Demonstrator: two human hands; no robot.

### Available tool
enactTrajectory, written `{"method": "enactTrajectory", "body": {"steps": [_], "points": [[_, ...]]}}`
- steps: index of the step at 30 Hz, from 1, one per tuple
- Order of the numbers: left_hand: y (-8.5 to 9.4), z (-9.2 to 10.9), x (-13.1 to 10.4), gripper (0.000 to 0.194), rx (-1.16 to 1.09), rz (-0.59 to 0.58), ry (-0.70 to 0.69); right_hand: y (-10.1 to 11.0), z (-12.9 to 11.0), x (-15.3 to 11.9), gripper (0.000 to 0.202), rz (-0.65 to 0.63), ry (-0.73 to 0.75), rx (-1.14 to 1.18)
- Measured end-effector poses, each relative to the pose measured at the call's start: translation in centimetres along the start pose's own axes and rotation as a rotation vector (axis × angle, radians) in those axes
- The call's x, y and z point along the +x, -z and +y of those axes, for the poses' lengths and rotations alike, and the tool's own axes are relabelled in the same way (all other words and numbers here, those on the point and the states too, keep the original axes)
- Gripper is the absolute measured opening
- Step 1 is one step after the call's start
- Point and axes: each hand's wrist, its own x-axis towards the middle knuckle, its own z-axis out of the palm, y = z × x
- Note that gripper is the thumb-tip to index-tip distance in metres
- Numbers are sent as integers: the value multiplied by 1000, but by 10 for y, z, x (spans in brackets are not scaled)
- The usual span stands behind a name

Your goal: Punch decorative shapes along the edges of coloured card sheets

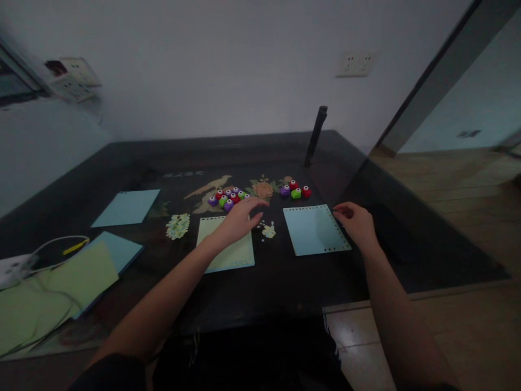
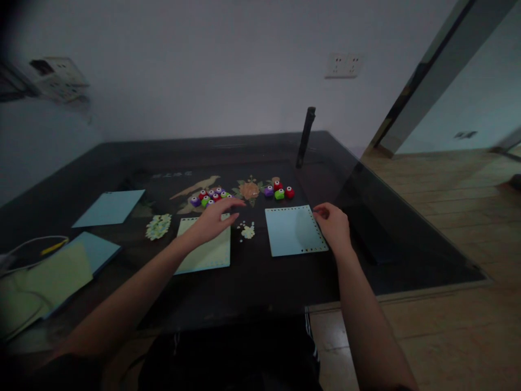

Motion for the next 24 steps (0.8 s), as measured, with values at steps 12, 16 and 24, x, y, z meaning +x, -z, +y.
{"method": "enactTrajectory", "body": {"steps": [12, 16, 24], "points": [[59, -95, -68, 23, 257, -3, 184, -30, -122, -19, 12, -284, 459, 174], [54, -99, -71, 45, 353, -64, 263, -64, -159, -15, 13, -431, 639, -22], [46, -99, -71, 68, 427, -107, 285, -114, -176, -13, 46, -520, 707, -287]]}}
